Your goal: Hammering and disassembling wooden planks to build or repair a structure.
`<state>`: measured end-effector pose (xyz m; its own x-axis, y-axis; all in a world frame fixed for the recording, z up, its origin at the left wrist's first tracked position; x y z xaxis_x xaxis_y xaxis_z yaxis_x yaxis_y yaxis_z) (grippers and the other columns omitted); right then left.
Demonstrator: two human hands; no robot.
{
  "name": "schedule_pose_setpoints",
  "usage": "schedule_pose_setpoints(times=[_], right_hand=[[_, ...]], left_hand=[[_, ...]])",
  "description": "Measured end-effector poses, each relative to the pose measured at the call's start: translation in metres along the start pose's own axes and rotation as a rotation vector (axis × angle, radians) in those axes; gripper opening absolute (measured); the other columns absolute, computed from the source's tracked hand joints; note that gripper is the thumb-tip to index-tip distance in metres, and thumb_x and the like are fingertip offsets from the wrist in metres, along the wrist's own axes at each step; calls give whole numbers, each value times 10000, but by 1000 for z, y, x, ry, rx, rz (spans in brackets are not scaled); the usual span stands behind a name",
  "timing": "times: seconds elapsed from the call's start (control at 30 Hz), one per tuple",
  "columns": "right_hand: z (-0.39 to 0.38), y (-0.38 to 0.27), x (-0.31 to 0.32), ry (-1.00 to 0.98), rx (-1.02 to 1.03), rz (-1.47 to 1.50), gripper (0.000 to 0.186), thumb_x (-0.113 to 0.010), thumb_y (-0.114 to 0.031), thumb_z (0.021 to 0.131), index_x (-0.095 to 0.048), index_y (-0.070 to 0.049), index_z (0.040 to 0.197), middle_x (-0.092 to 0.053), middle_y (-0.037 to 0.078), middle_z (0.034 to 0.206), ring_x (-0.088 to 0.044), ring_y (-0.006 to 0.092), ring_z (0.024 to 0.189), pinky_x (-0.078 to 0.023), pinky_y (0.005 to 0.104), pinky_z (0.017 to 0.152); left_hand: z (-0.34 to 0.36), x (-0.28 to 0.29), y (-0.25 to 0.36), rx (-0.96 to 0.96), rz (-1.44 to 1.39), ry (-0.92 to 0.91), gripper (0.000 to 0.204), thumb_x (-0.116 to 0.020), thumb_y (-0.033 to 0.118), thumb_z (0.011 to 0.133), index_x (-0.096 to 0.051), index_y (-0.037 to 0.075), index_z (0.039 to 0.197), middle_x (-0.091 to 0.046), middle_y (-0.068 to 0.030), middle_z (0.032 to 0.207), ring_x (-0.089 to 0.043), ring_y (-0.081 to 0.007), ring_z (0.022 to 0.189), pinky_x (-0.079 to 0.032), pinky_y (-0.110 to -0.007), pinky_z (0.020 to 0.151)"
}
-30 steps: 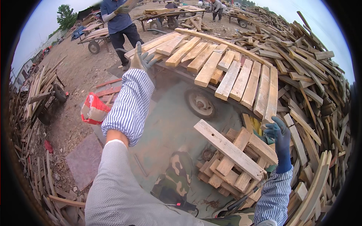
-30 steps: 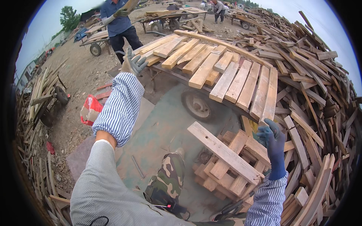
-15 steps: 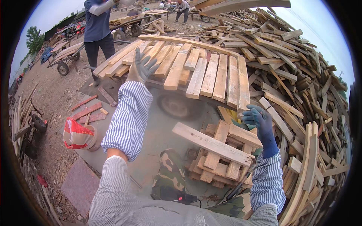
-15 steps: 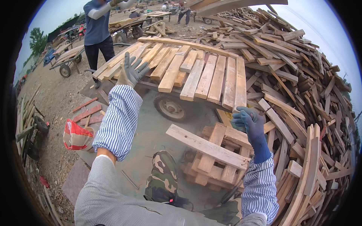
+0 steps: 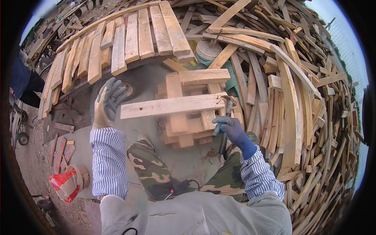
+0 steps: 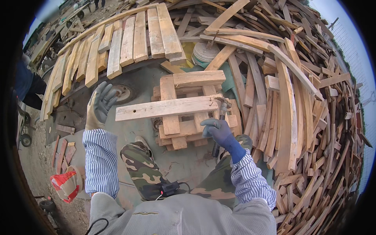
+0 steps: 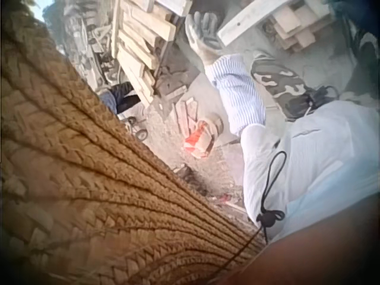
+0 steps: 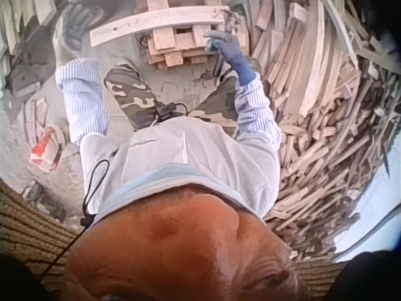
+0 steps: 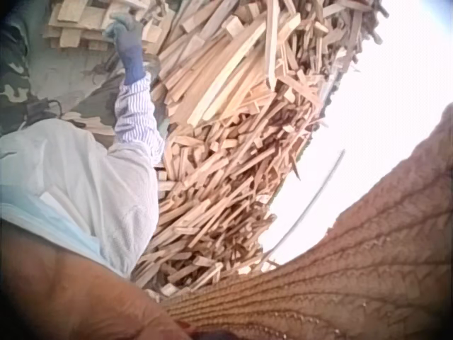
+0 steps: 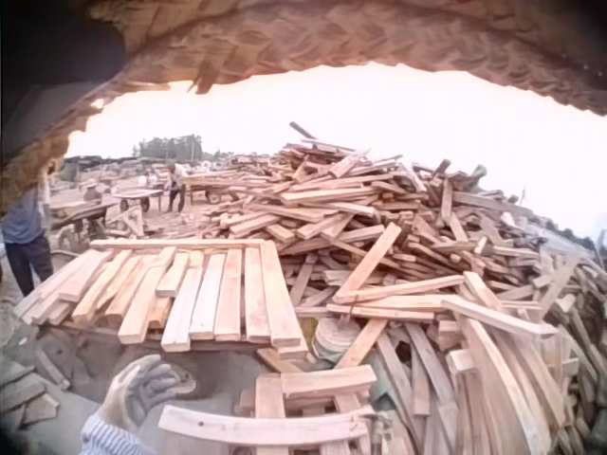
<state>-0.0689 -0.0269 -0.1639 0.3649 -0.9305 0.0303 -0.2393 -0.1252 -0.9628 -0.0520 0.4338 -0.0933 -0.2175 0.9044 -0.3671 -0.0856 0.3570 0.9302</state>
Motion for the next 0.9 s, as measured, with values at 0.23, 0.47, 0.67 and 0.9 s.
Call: schedule_pose_setpoints(times=[0.23,0.47,0.67,0.9], right_hand=[[-27,82,5,221,68,-367,318,-673,-131,876,-668,-19,1172,-701,110,973,-703,218,890,-556,342,824],[-108,65,141,888,486,-1046,454,-699,-170,819,-612,-56,1250,-572,179,1335,-438,389,1349,-392,482,1097],[-327,-30,473,1306,272,-396,423,-631,-276,951,-625,21,1253,-671,128,1216,-643,182,1044,-506,321,919],[-325,84,505,1181,140,-1014,390,-643,-296,930,-676,19,1160,-717,140,1068,-668,230,997,-500,338,900]], left_hand=[[-90,-118,47,-205,265,-193,557,-544,241,1005,-407,-19,1478,-521,-198,1432,-588,-247,1217,-476,-383,1042],[-142,-96,77,-309,927,-155,654,-621,284,929,-431,-3,1484,-523,-158,1451,-576,-246,1251,-455,-377,1054],[-158,42,86,-217,691,268,511,-534,252,1021,-454,22,1470,-523,-162,1445,-564,-279,1276,-462,-389,1072],[-178,-32,59,-222,651,156,523,-524,255,1018,-435,25,1479,-510,-154,1462,-549,-283,1293,-444,-385,1077]])
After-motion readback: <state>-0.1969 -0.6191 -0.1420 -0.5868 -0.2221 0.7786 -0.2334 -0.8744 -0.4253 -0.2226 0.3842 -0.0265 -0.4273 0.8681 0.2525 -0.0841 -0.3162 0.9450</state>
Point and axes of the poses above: each hand's wrist, its own z-axis towards the middle knuckle, its own x-axis out of the back of the hand, y = z × x, the point moved 3 cm from there along z, towards the middle knuckle
